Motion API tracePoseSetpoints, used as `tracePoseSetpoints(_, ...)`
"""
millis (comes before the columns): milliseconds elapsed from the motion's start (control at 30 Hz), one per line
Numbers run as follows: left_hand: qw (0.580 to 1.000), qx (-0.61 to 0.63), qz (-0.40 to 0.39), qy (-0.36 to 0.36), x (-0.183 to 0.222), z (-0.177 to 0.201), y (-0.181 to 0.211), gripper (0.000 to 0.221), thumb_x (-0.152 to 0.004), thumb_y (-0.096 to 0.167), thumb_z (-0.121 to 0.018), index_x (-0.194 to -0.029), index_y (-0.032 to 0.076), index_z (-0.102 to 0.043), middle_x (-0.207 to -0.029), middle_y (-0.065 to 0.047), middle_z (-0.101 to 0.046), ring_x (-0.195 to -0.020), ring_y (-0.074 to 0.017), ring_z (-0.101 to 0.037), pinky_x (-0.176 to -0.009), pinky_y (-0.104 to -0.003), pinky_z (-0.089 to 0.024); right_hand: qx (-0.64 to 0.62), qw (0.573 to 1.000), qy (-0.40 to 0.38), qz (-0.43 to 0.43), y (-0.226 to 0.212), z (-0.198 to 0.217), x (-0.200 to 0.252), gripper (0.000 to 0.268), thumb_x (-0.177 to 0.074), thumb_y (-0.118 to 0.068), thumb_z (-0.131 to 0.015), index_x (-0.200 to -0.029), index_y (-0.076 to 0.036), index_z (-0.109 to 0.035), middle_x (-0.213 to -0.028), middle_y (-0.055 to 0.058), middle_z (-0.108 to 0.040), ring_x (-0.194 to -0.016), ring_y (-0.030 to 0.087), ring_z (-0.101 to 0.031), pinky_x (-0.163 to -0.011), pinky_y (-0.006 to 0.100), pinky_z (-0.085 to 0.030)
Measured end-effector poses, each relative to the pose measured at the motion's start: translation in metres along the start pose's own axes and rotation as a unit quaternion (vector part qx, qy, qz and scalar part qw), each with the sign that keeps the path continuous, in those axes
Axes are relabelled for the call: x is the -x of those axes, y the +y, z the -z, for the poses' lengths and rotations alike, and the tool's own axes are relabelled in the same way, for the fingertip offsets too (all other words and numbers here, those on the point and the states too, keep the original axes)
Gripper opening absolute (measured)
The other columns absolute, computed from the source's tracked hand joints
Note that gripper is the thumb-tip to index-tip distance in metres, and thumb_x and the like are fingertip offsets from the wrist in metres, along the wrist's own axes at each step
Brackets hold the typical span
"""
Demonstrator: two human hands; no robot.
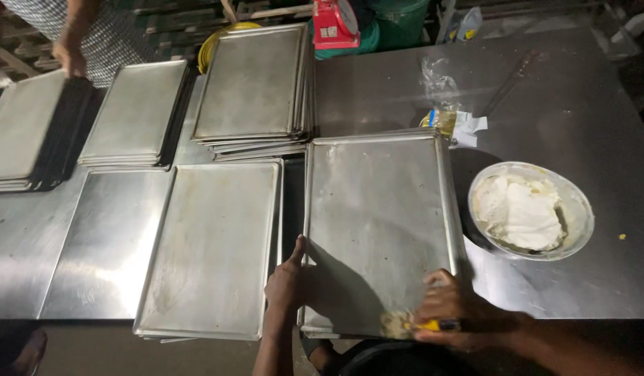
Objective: Greasing baking trays with a brush in a bakery.
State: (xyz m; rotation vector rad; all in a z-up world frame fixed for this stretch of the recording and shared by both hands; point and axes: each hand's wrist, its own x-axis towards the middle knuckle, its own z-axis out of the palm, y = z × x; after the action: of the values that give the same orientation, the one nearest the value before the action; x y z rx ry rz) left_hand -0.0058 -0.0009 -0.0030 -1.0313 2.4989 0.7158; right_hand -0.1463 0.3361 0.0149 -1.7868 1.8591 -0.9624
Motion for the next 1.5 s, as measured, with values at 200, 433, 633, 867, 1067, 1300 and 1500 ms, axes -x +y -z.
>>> tracePoseSetpoints(200,0.999,-0.050,0.021,-0.006,0.012,0.011,0.020,0.077,-0.094,0.040,-0.060,-0.161,0.046,-0.021,-0.105,-0.016,-0.075,-0.094,-0.0349,-0.075,-0.075,-0.048,-0.059,0.247,0.951,-0.047,-0.182,0.202,0.054,-0.007,0.028,-0.091,-0.046,-0.066,-0.107,-0.024,-0.074,-0.100,0.004,-0.069,-0.097,0.023,-0.062,-0.096,0.051,-0.046)
tracePoseSetpoints(433,0.999,-0.038,0.033,0.011,0.004,0.005,0.013,0.078,-0.090,0.035,-0.061,-0.160,0.048,-0.028,-0.110,-0.017,-0.074,-0.102,-0.0354,-0.072,-0.085,-0.048,-0.057,0.127,0.875,0.279,-0.375,0.246,0.085,-0.164,0.047,-0.103,-0.051,-0.070,-0.085,-0.008,-0.073,-0.067,0.008,-0.064,-0.061,0.025,-0.065,-0.069,0.045,-0.057)
tracePoseSetpoints(633,0.996,0.070,-0.038,0.038,-0.013,-0.015,-0.017,0.078,-0.084,0.041,-0.066,-0.155,0.046,-0.035,-0.114,-0.013,-0.076,-0.104,-0.0322,-0.075,-0.088,-0.044,-0.058,0.188,0.947,0.228,-0.127,0.156,0.000,-0.212,0.025,-0.096,-0.034,-0.069,-0.082,-0.013,-0.072,-0.070,0.006,-0.072,-0.066,0.023,-0.068,-0.077,0.047,-0.050)
tracePoseSetpoints(867,0.997,-0.024,-0.024,0.063,-0.028,0.013,-0.035,0.085,-0.089,0.035,-0.060,-0.164,0.024,-0.020,-0.114,-0.024,-0.072,-0.105,-0.0413,-0.070,-0.091,-0.051,-0.055,0.024,0.961,0.145,-0.233,0.047,0.017,-0.155,0.032,-0.082,-0.045,-0.074,-0.090,-0.014,-0.080,-0.078,0.005,-0.078,-0.067,0.018,-0.074,-0.065,0.036,-0.059)
tracePoseSetpoints(1067,0.998,-0.036,-0.004,0.060,-0.069,0.056,-0.155,0.084,-0.088,0.031,-0.060,-0.163,0.032,-0.023,-0.115,-0.022,-0.072,-0.104,-0.0405,-0.072,-0.090,-0.052,-0.057,0.220,0.875,0.233,-0.364,0.025,0.021,-0.089,0.042,-0.090,-0.051,-0.071,-0.098,-0.010,-0.077,-0.076,0.010,-0.077,-0.069,0.024,-0.074,-0.067,0.040,-0.057)
tracePoseSetpoints(1300,0.998,0.040,0.026,0.043,-0.102,0.104,-0.333,0.071,-0.092,0.025,-0.070,-0.155,0.040,-0.042,-0.103,-0.020,-0.080,-0.087,-0.0292,-0.079,-0.080,-0.044,-0.062,0.179,0.820,0.324,-0.436,0.015,-0.013,-0.068,0.040,-0.085,-0.052,-0.070,-0.094,-0.014,-0.082,-0.076,0.008,-0.078,-0.066,0.027,-0.073,-0.065,0.041,-0.057)
tracePoseSetpoints(1500,0.999,0.001,0.052,0.001,-0.137,0.112,-0.398,0.078,-0.089,0.035,-0.071,-0.160,0.043,-0.038,-0.109,-0.018,-0.080,-0.094,-0.0271,-0.083,-0.086,-0.041,-0.066,0.159,0.810,0.358,-0.437,0.023,-0.011,-0.053,0.036,-0.089,-0.048,-0.072,-0.094,-0.013,-0.081,-0.071,0.007,-0.076,-0.060,0.022,-0.070,-0.061,0.038,-0.054)
